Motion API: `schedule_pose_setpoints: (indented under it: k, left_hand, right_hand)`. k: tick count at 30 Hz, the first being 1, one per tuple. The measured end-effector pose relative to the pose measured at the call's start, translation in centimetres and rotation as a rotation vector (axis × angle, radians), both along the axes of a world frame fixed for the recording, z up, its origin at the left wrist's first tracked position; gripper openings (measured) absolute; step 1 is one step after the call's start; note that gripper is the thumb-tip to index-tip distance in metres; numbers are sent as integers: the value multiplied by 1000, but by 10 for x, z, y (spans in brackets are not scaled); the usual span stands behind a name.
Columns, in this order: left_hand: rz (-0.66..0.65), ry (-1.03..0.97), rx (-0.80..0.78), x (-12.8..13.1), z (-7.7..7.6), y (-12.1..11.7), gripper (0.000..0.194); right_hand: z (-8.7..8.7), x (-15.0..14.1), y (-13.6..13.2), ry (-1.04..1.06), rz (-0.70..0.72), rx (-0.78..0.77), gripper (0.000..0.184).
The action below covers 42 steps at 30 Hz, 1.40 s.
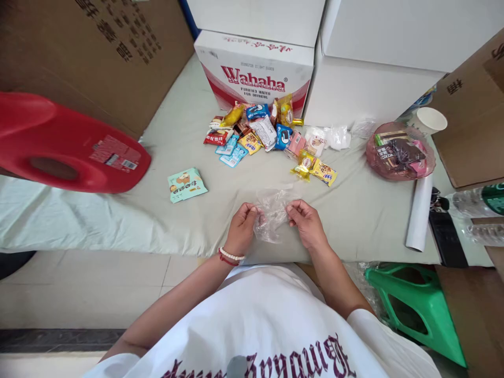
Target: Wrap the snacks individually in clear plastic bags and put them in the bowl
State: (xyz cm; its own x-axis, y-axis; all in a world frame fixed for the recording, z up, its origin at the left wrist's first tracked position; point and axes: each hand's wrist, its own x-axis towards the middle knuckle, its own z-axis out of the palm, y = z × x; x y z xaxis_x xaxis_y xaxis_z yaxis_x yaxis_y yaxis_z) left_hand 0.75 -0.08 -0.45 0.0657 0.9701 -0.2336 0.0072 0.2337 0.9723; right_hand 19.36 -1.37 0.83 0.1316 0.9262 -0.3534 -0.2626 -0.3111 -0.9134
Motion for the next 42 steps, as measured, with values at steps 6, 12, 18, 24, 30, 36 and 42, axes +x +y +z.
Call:
schedule_pose_setpoints:
  k: [6,12,18,24,30,36,42]
  left_hand:
    - [57,103,78,-5,-7,5,19]
    - [-139,317,511,-8,10,2,12]
    - [-287,179,260,9,20,8,23]
    - [-184,-62,95,7,13,8,32]
    - [-14,-239,7,-4,6,7,35]
    - [64,-430,-105,-14,4,5,36]
    - [-24,-400,-32,-15,6,-1,33]
  right_hand:
    - [-3,-1,-5,168,-55,-57,35]
    - [-3,-6,-4,79,-1,42,29]
    - [1,-12,-5,-193,79,142,27]
    - [-1,-8,-9,-254,74,146,25]
    - [5,-3,-10,-172,-6,86,28]
    - [5,7,-15,-13,-57,83,28]
    - [7,12,-17,24,-12,84,28]
